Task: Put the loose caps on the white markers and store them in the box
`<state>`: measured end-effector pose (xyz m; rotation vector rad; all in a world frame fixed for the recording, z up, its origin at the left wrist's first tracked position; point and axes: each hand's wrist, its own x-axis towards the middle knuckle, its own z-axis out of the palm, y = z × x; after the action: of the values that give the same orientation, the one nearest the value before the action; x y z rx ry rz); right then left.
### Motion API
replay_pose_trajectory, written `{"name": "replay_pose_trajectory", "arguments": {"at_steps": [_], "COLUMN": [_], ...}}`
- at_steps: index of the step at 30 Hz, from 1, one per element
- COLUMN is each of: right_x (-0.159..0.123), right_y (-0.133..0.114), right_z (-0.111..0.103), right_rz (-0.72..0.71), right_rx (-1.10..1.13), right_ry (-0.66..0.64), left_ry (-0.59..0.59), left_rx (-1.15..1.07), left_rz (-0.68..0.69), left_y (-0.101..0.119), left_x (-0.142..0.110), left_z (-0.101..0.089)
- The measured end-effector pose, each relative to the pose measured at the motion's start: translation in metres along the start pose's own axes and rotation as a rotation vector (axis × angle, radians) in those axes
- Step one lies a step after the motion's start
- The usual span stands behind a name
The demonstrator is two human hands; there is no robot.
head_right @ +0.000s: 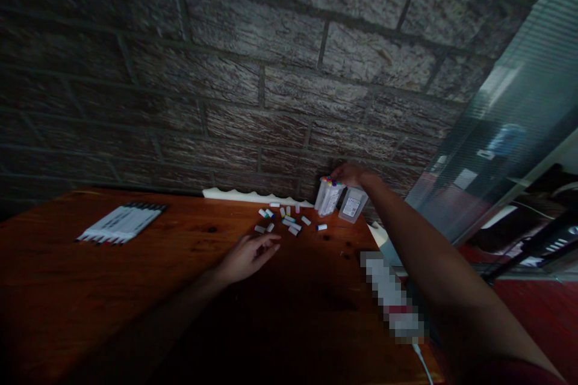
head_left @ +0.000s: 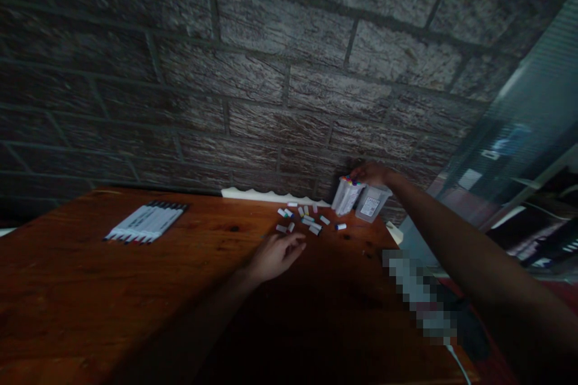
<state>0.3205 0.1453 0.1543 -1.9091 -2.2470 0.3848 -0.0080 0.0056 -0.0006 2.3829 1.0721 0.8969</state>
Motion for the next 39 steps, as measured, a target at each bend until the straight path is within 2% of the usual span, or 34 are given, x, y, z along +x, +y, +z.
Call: {"name": "replay_pose_trajectory", "arguments": {"at_steps": [4,11,17,24,30,39], "right_x": [0.003,0.001,0.004,0.003,0.009,0.008], "right_y": [-0.003,-0.006,-0.009,-0.008,-0.007,-0.011], "right_z": [-0.003,-0.008,-0.009,-0.007,-0.007,0.004], "right_rz": [0.044,0.067,0.080,0.095,0.190,0.204], "right_rx": [0.064,0.158,0.144,0.046,-0.030,-0.063], "right_ry": [-0.087,-0.127,-0.149,-0.050,0.072,0.142], "left_ry": [0.005,0.019,0.025,0.018,0.022,0.042], "left_rx": [0.000,0.037,0.037,0.019,0.023,0.008], "left_rz": [-0.008,0.000,0.015,0.014,0.025,0.031], "left_y": [-0.002,0.000,-0.003,-0.002,-0.002,-0.004], "left_x": [0.000,0.000,-0.001,-0.001,0.000,0.000], "left_z": [0.000,-0.004,-0.002,-0.003,-0.003,-0.001]}}
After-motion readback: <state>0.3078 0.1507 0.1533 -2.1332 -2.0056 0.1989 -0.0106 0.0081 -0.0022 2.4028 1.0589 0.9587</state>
